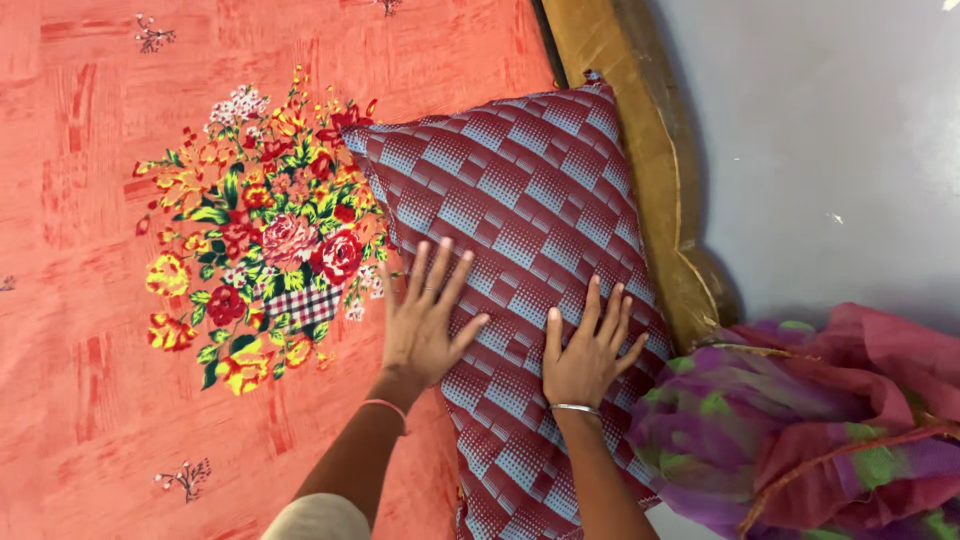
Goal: The person places a patterned pillow on a bed, then retrieves and places a folded blanket on top of it, followed by a smaller folded textile. The person smooths each item into position on the bed.
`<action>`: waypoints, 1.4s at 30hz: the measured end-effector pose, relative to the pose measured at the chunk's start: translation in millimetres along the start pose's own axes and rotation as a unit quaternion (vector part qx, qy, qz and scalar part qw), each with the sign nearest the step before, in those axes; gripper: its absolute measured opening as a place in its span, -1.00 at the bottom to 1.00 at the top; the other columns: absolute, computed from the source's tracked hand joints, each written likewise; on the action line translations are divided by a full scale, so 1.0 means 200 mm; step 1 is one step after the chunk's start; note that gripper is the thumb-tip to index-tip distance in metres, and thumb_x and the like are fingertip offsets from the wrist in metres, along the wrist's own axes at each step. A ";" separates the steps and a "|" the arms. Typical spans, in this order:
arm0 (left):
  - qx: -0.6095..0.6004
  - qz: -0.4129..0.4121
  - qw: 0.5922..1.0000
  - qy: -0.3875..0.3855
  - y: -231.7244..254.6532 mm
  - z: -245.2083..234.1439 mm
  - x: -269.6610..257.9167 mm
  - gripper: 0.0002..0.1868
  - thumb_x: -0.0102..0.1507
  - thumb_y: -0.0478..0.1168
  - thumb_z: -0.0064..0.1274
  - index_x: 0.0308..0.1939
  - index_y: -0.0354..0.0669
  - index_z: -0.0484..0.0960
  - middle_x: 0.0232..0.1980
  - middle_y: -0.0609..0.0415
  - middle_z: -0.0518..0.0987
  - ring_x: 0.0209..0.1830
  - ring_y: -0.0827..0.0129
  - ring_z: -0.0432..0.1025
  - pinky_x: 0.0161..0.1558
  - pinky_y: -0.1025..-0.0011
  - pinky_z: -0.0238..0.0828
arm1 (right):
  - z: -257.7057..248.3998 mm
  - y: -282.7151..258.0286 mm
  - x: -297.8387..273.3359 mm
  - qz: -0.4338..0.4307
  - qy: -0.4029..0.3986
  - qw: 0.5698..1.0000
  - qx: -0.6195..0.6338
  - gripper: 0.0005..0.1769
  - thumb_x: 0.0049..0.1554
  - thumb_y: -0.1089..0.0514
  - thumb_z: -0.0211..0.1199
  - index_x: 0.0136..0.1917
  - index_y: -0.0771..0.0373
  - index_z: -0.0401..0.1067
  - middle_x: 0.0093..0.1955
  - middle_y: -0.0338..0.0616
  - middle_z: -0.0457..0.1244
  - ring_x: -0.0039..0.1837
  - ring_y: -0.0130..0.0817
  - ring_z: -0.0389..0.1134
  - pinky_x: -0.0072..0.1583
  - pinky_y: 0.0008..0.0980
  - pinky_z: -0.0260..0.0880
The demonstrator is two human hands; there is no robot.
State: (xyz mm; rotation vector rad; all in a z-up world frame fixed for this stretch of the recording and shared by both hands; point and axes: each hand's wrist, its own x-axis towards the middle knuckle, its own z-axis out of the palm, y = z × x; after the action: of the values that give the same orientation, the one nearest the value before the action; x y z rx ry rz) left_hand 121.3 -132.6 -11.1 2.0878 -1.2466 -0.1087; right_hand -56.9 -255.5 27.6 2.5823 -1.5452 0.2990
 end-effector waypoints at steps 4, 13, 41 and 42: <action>0.156 -0.046 0.985 -0.057 -0.15 -0.02 -0.05 -0.18 0.33 0.14 -0.19 0.62 0.03 -0.04 0.67 0.04 -0.09 0.65 0.19 -0.25 0.50 -0.20 -0.51 | 0.02 0.00 0.03 0.003 0.009 1.000 -0.004 -0.21 0.30 -0.32 -0.06 0.66 0.01 -0.01 0.69 0.09 -0.13 0.70 0.02 -0.21 0.53 0.46 -0.41; 0.250 -0.122 0.945 -0.175 -0.56 -0.44 -0.37 -0.19 0.28 -0.10 -0.17 0.58 -0.24 -0.03 0.68 -0.01 -0.12 0.69 0.19 -0.26 0.56 -0.07 -0.54 | -0.02 -0.06 0.07 0.012 -0.060 0.996 -0.059 -0.23 0.34 -0.24 -0.14 0.68 0.10 -0.14 0.70 0.18 -0.25 0.69 0.10 -0.29 0.48 0.52 -0.41; -0.086 0.129 0.984 0.092 0.95 -2.42 0.49 0.01 0.36 0.34 -0.19 0.60 -0.33 -0.10 0.68 -0.08 -0.01 0.70 0.04 -0.28 0.49 -0.34 -0.62 | -2.65 -1.06 0.14 -0.243 0.280 0.929 -0.002 -0.36 0.27 -0.02 0.20 0.57 0.14 0.22 0.68 0.17 -0.09 0.72 0.09 -0.16 0.54 0.57 -0.47; -0.101 0.144 0.981 0.083 1.03 -2.42 0.52 0.01 0.36 0.34 -0.19 0.60 -0.34 -0.10 0.68 -0.09 -0.02 0.70 0.03 -0.29 0.49 -0.35 -0.62 | -2.71 -1.01 0.14 -0.224 0.291 0.930 -0.009 -0.37 0.27 -0.02 0.20 0.55 0.14 0.22 0.67 0.16 -0.08 0.71 0.08 -0.15 0.54 0.57 -0.46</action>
State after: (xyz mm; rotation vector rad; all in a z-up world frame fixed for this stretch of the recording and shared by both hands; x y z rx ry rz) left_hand 217.3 -28.0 505.1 1.6902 -1.3602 0.0672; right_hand 75.1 -75.0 561.0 2.4124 -0.7332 0.8844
